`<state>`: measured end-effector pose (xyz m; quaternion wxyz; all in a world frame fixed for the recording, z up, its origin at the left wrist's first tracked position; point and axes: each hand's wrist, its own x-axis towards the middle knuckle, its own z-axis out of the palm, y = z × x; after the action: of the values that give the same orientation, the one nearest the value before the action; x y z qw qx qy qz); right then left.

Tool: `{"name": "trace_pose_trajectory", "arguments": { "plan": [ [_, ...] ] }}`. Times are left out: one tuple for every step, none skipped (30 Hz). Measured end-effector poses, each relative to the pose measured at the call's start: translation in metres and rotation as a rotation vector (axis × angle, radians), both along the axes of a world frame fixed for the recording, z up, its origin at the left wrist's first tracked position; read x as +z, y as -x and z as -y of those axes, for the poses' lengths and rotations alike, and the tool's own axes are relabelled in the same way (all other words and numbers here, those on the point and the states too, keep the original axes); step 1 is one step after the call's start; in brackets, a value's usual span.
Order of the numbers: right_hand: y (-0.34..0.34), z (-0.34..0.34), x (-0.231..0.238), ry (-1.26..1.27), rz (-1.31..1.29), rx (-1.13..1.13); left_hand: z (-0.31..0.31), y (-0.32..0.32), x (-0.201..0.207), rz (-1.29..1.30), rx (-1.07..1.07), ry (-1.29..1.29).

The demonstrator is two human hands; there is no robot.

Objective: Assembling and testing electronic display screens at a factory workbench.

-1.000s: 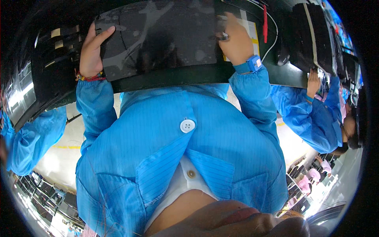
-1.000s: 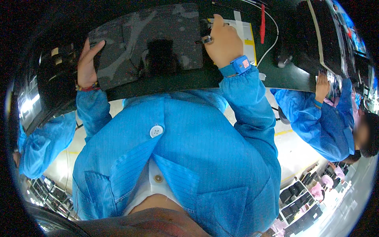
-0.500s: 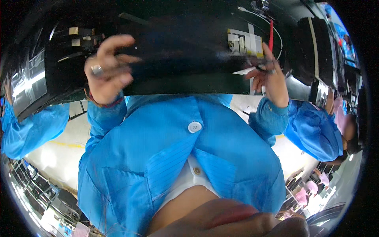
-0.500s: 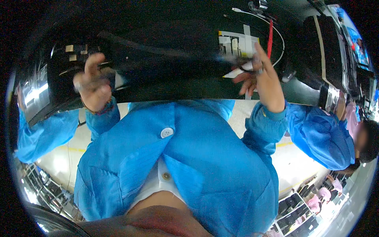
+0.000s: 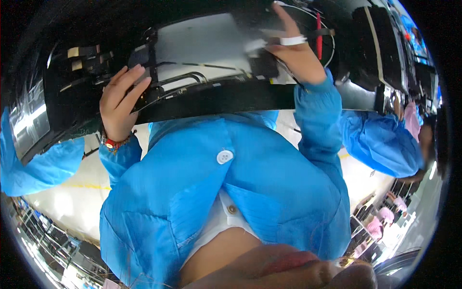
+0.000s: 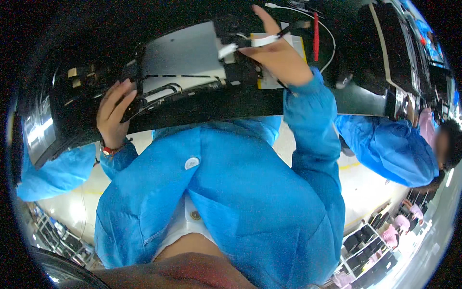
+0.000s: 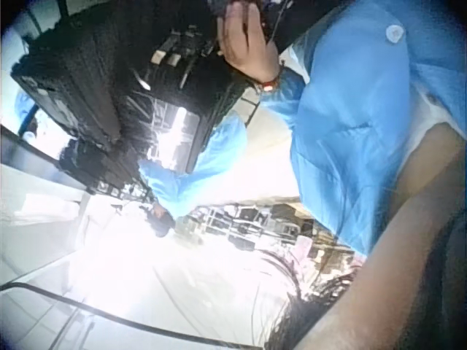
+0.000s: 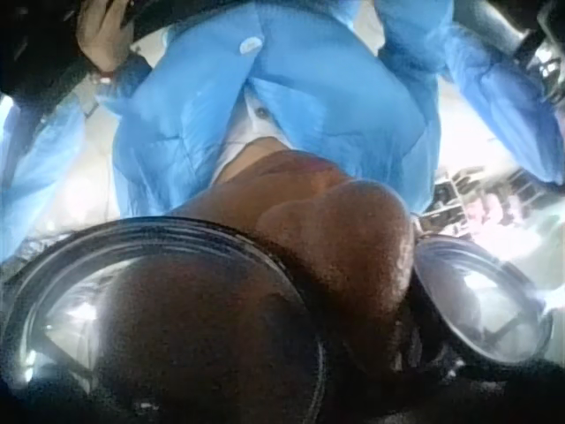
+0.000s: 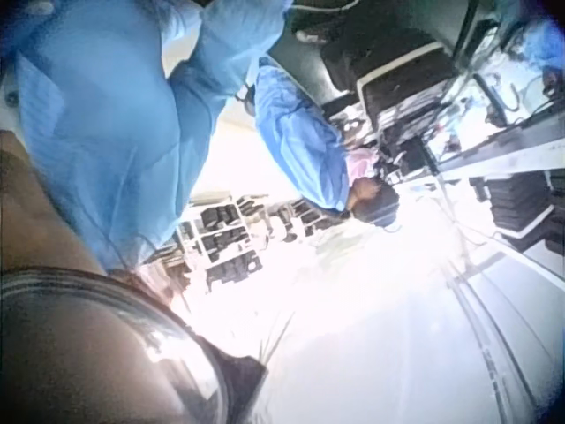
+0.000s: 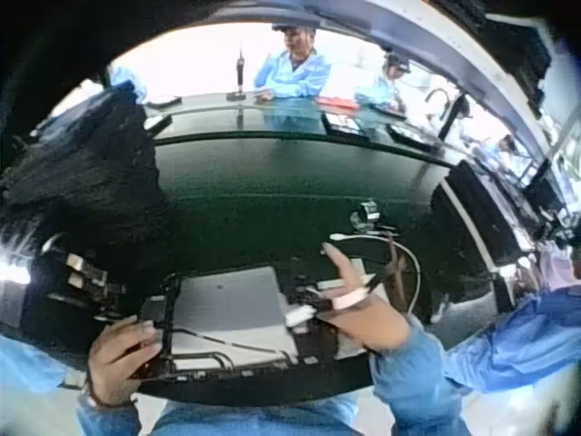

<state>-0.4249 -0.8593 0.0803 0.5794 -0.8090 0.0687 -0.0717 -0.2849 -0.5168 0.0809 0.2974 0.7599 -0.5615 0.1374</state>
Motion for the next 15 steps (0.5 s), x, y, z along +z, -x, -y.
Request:
{"name": "trace_pose_trajectory", "arguments": {
  "plan": [
    [-0.012, 0.008, -0.010, 0.317, 0.093, 0.046, 0.002, -0.003, -0.006, 0.024, 0.038, -0.125],
    [-0.020, 0.013, -0.010, 0.181, -0.052, 0.060, 0.007, 0.001, -0.007, -0.021, 0.059, -0.146],
    [-0.022, 0.010, -0.008, 0.169, -0.084, 0.000, 0.009, 0.003, -0.005, -0.016, 0.046, -0.141],
    [-0.022, 0.019, -0.009, 0.366, -0.093, 0.032, 0.011, 0.005, -0.003, -0.018, 0.081, -0.246],
    [-0.024, 0.033, -0.008, 0.567, -0.108, 0.066, 0.013, 0.006, -0.001, -0.021, 0.116, -0.349],
    [-0.024, 0.055, -0.014, 0.662, 0.033, -0.028, 0.014, 0.009, -0.001, -0.023, 0.151, -0.378],
    [-0.020, 0.072, -0.017, 0.759, 0.174, -0.121, 0.012, 0.012, 0.001, -0.026, 0.139, -0.360],
    [-0.015, 0.078, -0.009, 0.851, -0.067, -0.456, 0.015, 0.014, 0.002, -0.077, 0.194, -0.390],
    [-0.011, 0.097, -0.012, 1.279, 0.001, -0.589, 0.018, 0.018, 0.007, -0.125, 0.246, -0.409],
    [-0.006, 0.108, -0.015, 1.300, -0.227, -0.651, 0.019, 0.021, 0.013, -0.111, 0.264, -0.399],
    [-0.005, 0.110, -0.016, 1.303, -0.465, -0.729, 0.023, 0.025, 0.018, -0.098, 0.269, -0.386],
    [-0.002, 0.121, -0.022, 1.169, -0.480, -0.694, 0.030, 0.029, 0.028, -0.124, 0.259, -0.323],
    [0.003, 0.132, -0.029, 1.034, -0.487, -0.665, 0.038, 0.032, 0.033, -0.152, 0.245, -0.262],
    [-0.003, 0.133, -0.033, 0.997, -0.495, -0.656, 0.044, 0.036, 0.034, -0.152, 0.236, -0.267],
    [-0.004, 0.134, -0.032, 0.965, -0.509, -0.657, 0.049, 0.036, 0.036, -0.154, 0.215, -0.268]
  ]
}}
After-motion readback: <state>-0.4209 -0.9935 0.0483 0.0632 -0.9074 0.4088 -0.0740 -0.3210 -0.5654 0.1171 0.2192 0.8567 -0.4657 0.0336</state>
